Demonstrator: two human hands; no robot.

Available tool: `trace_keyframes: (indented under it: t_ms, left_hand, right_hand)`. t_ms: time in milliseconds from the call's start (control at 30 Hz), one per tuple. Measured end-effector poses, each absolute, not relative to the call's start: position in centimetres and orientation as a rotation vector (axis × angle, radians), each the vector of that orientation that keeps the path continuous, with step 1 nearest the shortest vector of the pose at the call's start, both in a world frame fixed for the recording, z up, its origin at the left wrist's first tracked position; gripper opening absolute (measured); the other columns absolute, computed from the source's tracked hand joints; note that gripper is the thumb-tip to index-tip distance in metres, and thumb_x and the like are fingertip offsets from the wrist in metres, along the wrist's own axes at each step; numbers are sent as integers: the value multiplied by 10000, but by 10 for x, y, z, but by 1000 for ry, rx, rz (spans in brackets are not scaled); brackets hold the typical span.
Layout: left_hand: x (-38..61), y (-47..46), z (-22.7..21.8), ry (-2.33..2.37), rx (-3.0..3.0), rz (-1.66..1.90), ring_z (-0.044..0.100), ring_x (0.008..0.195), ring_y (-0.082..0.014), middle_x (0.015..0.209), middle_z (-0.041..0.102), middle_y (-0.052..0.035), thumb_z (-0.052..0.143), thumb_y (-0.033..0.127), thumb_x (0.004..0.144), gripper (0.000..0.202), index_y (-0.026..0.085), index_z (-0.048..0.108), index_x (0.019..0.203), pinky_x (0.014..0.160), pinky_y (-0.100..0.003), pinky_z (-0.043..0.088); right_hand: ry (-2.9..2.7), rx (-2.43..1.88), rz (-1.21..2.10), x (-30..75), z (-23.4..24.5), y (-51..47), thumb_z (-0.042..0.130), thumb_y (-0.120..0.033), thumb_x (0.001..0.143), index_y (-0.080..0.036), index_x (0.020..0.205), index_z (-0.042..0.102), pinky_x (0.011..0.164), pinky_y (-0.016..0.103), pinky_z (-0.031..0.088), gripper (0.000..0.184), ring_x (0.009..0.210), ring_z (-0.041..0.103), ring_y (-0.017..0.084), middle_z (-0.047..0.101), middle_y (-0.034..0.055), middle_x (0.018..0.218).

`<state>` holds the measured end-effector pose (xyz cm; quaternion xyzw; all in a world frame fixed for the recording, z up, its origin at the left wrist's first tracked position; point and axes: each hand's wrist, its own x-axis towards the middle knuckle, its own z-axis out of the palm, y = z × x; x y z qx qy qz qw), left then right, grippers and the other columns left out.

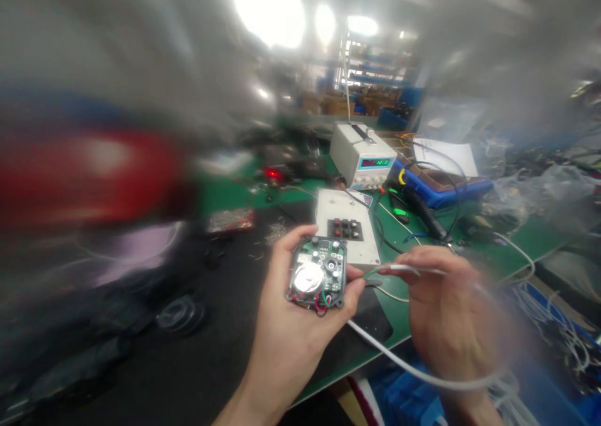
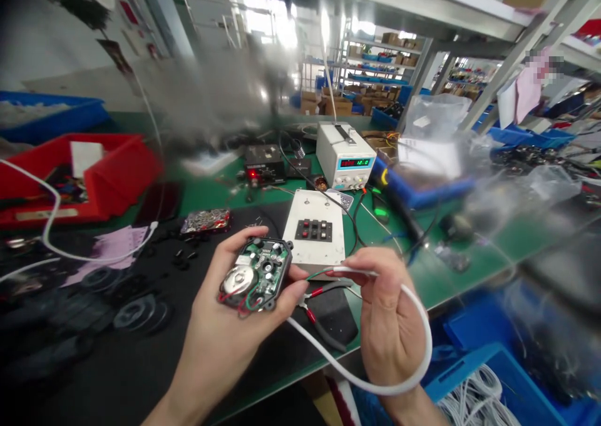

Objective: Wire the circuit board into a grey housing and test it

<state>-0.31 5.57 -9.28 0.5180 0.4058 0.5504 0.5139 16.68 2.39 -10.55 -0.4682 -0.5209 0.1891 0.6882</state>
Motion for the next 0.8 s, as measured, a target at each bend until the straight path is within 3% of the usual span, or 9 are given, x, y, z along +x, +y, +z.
trace_keyframes:
  t_ms: [167, 233, 433, 800]
  left_hand:
    - [-2, 63, -97, 993, 1246, 1348, 786, 823, -203, 939, 775, -19, 889, 210, 802, 683, 308, 517, 1366, 808, -258, 657]
    - [-2, 65, -99, 1005, 1243, 1348, 785, 819, -201, 951, 774, -19, 898, 216, 793, 693, 310, 522, 1368, 809, -257, 659]
    - [-1, 63, -105, 981, 1274, 1436, 792, 845, -213, 973, 770, -19, 884, 154, 792, 725, 292, 504, 1393, 821, -293, 679]
    - [-1, 54, -95, 921, 1237, 1464, 785, 850, -168, 983, 781, 2, 881, 161, 812, 712, 312, 487, 1385, 862, -246, 655]
  right_hand:
    - [-1424, -1289, 452, 168, -94, 30, 641, -250, 1056, -240, 1075, 724, 818, 171, 605, 86, 944, 700, 128, 696, 18, 1033]
    - [-1443, -1248, 521, 169, -93, 33, 687, -211, 1021, -240, 1066, 731, 811, 142, 610, 70, 904, 722, 112, 714, 0, 1043]
    - [-1397, -1325, 518, 169, -92, 34, 720, -240, 1006, -240, 1026, 759, 702, 111, 603, 44, 787, 750, 119, 754, -18, 893]
    - [-1303, -1288, 559, 159, -90, 22, 723, -269, 1022, -231, 1001, 743, 750, 77, 590, 48, 786, 750, 93, 768, -18, 877]
